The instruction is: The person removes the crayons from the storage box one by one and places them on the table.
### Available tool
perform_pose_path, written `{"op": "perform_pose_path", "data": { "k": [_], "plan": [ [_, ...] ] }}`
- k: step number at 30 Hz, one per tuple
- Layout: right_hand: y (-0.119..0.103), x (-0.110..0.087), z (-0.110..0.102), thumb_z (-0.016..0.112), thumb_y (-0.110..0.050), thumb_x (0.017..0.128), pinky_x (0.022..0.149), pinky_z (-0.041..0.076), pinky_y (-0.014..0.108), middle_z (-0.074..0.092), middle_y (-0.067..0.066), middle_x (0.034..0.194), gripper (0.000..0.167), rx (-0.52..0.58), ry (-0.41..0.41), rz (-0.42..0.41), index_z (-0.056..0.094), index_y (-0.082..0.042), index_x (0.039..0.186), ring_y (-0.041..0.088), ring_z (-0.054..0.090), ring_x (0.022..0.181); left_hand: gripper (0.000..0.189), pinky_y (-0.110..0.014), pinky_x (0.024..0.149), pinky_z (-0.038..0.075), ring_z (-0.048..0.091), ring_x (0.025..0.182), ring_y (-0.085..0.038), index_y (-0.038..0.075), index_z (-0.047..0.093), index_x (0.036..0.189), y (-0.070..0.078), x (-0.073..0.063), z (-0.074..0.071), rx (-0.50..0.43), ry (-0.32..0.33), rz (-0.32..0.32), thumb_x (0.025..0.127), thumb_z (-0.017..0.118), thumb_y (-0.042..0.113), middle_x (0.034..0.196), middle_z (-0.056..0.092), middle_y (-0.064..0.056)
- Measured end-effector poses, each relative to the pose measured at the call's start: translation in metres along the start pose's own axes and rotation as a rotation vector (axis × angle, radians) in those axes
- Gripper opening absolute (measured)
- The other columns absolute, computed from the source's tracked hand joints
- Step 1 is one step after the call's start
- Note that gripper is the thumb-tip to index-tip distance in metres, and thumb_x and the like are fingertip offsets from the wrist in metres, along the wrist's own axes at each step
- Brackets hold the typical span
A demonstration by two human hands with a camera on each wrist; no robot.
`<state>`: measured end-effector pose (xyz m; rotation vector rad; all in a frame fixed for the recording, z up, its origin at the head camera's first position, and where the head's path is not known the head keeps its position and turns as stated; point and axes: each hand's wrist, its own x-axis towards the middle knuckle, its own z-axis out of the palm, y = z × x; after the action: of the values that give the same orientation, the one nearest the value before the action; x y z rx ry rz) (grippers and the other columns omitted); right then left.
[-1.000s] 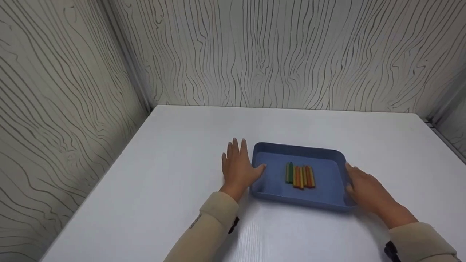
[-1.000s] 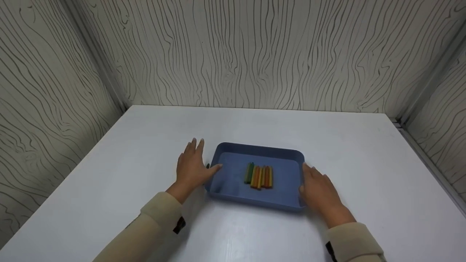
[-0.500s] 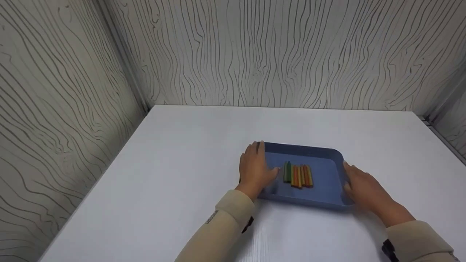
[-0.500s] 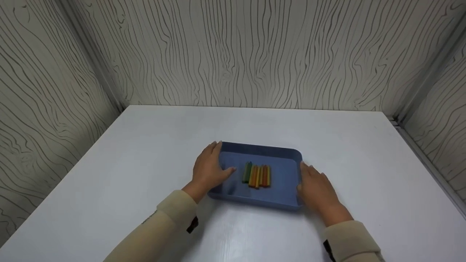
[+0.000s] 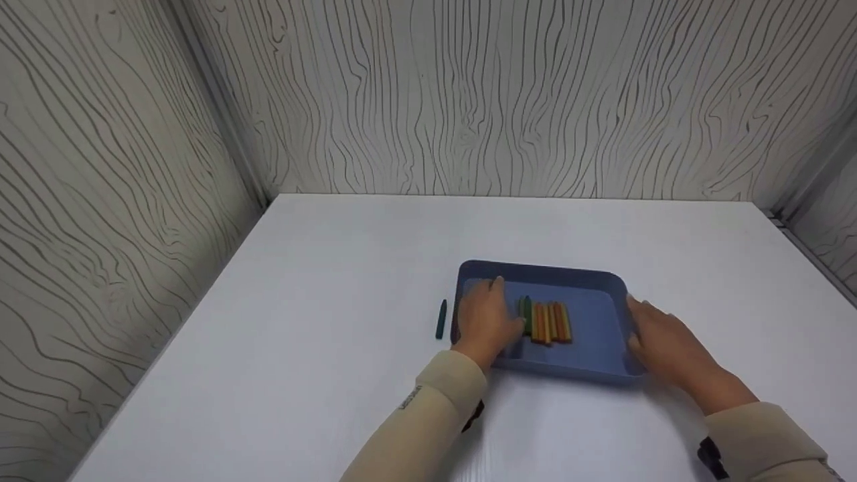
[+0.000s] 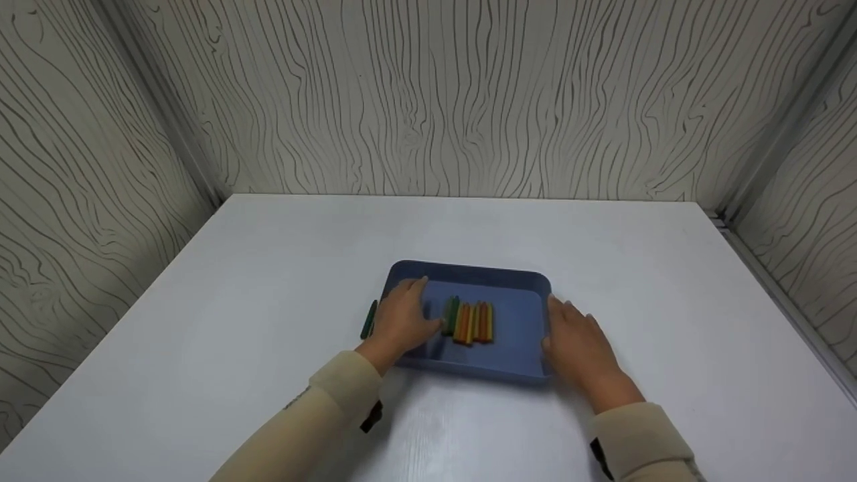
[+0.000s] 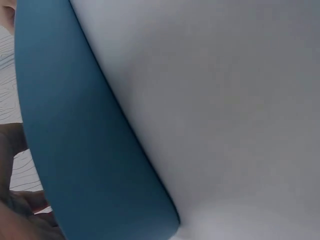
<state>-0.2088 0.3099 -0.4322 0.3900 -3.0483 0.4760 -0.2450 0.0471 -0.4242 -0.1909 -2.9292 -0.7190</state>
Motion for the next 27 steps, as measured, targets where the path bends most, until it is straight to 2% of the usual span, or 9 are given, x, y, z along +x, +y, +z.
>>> {"op": "perform_pose_path", "data": {
  "k": [7,13,21,27],
  "plan": [
    [0.001,-0.001,0.001,0.045,-0.007,0.092,0.103,0.022,0.060,0.034,0.038,0.138,0.058,-0.019,0.011,-0.009,0.025,0.018,0.140,0.052,0.029,0.128,0.062,-0.038,0.098,0.041,0.052,0.117,-0.023,0.009,0.055,0.133,0.004,-0.001,0.005,-0.021,-0.048,-0.040,0.080,0.077,0.030,0.128,0.057,-0.008],
    [0.002,-0.001,0.001,0.045,-0.007,0.092,0.102,0.022,0.061,0.034,0.039,0.137,0.058,-0.021,0.020,-0.021,0.025,0.019,0.139,0.052,0.029,0.128,0.057,-0.036,0.095,0.043,0.054,0.114,-0.023,0.006,0.058,0.129,0.003,0.001,0.008,-0.072,-0.064,-0.032,0.078,0.079,0.023,0.123,0.060,-0.009],
    [0.002,-0.003,0.002,0.045,-0.008,0.093,0.102,0.022,0.061,0.034,0.038,0.138,0.058,-0.022,0.021,-0.026,0.024,0.019,0.140,0.051,0.029,0.129,0.058,-0.031,0.091,0.045,0.058,0.107,-0.021,0.006,0.064,0.122,0.001,0.003,0.014,-0.186,-0.086,-0.025,0.068,0.087,0.014,0.114,0.064,-0.007],
    [0.002,-0.003,0.002,0.045,-0.008,0.093,0.103,0.022,0.061,0.033,0.038,0.138,0.058,-0.018,0.020,-0.020,0.023,0.018,0.141,0.052,0.028,0.129,0.054,-0.028,0.089,0.046,0.058,0.103,-0.019,0.004,0.068,0.115,0.000,0.006,0.019,-0.232,-0.109,-0.016,0.066,0.088,0.011,0.108,0.065,-0.006]
  ]
}}
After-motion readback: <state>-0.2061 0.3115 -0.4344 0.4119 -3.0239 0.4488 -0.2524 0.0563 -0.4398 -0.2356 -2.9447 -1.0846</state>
